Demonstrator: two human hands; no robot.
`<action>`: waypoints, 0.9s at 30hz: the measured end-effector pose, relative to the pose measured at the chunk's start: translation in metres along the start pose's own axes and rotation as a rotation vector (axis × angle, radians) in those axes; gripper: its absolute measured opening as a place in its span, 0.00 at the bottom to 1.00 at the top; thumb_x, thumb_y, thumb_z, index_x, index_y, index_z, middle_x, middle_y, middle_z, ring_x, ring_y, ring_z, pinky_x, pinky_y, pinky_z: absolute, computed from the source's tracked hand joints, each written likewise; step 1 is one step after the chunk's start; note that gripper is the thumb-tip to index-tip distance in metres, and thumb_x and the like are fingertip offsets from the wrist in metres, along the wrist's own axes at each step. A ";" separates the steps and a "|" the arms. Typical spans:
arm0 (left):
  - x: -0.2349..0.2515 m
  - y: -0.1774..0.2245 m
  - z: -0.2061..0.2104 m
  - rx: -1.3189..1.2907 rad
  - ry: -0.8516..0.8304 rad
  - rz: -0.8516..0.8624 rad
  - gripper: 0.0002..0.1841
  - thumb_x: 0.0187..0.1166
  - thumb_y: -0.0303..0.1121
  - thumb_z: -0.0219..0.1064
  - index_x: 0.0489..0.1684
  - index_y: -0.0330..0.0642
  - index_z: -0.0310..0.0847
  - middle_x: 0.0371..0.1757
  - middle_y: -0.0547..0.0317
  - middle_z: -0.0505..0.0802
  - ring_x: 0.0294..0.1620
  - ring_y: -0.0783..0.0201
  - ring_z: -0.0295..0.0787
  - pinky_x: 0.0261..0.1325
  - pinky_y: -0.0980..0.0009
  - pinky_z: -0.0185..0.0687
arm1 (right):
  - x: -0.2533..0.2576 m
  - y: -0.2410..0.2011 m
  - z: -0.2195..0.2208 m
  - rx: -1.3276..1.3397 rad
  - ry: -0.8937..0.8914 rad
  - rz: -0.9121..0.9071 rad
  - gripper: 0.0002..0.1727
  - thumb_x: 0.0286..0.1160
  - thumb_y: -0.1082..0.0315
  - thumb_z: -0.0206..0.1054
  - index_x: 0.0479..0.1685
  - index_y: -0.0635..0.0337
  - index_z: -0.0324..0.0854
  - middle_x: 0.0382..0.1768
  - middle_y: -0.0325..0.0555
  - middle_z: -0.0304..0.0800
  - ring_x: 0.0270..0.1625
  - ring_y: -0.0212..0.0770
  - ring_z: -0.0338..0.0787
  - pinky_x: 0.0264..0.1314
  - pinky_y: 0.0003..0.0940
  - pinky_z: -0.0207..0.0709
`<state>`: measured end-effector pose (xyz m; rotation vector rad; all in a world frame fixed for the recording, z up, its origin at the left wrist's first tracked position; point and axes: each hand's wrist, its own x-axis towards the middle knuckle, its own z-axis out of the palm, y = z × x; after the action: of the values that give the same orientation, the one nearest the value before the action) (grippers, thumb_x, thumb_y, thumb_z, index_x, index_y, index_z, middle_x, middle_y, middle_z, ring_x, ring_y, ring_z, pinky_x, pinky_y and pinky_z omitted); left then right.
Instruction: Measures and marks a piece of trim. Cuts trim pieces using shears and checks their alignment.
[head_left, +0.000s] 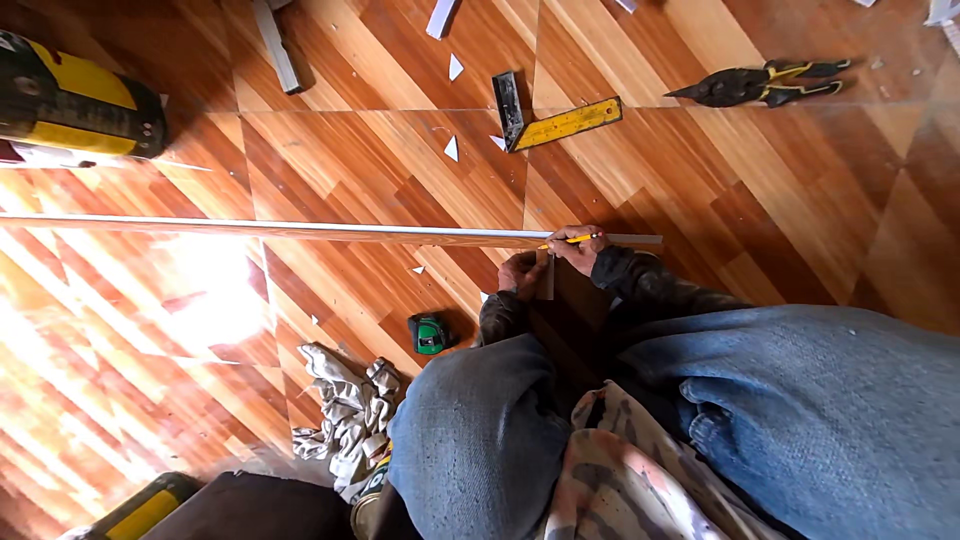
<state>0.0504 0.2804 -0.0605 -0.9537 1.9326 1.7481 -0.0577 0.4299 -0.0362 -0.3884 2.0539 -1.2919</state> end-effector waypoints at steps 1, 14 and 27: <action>-0.002 0.001 -0.001 0.003 -0.005 0.010 0.21 0.76 0.37 0.77 0.61 0.33 0.85 0.46 0.45 0.97 0.43 0.57 0.96 0.57 0.54 0.90 | -0.001 -0.007 -0.002 0.046 0.014 0.042 0.13 0.82 0.66 0.66 0.50 0.67 0.90 0.38 0.51 0.96 0.38 0.39 0.95 0.52 0.41 0.89; -0.029 -0.005 -0.159 0.490 0.326 -0.033 0.21 0.86 0.47 0.65 0.68 0.42 0.83 0.44 0.44 0.95 0.43 0.47 0.94 0.55 0.40 0.86 | -0.006 -0.014 -0.047 -0.821 -0.350 0.195 0.31 0.78 0.45 0.71 0.76 0.53 0.78 0.65 0.64 0.87 0.65 0.66 0.88 0.66 0.69 0.77; -0.017 0.016 -0.151 0.811 0.464 0.139 0.24 0.79 0.39 0.71 0.73 0.41 0.82 0.79 0.31 0.77 0.81 0.28 0.69 0.77 0.29 0.65 | 0.116 -0.043 -0.095 -0.655 -0.117 -0.033 0.20 0.85 0.60 0.67 0.62 0.70 0.85 0.64 0.69 0.87 0.73 0.68 0.82 0.81 0.63 0.68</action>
<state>0.0775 0.1377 -0.0124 -0.9536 2.7053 0.6531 -0.2112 0.4087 -0.0160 -0.7668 2.3329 -0.5609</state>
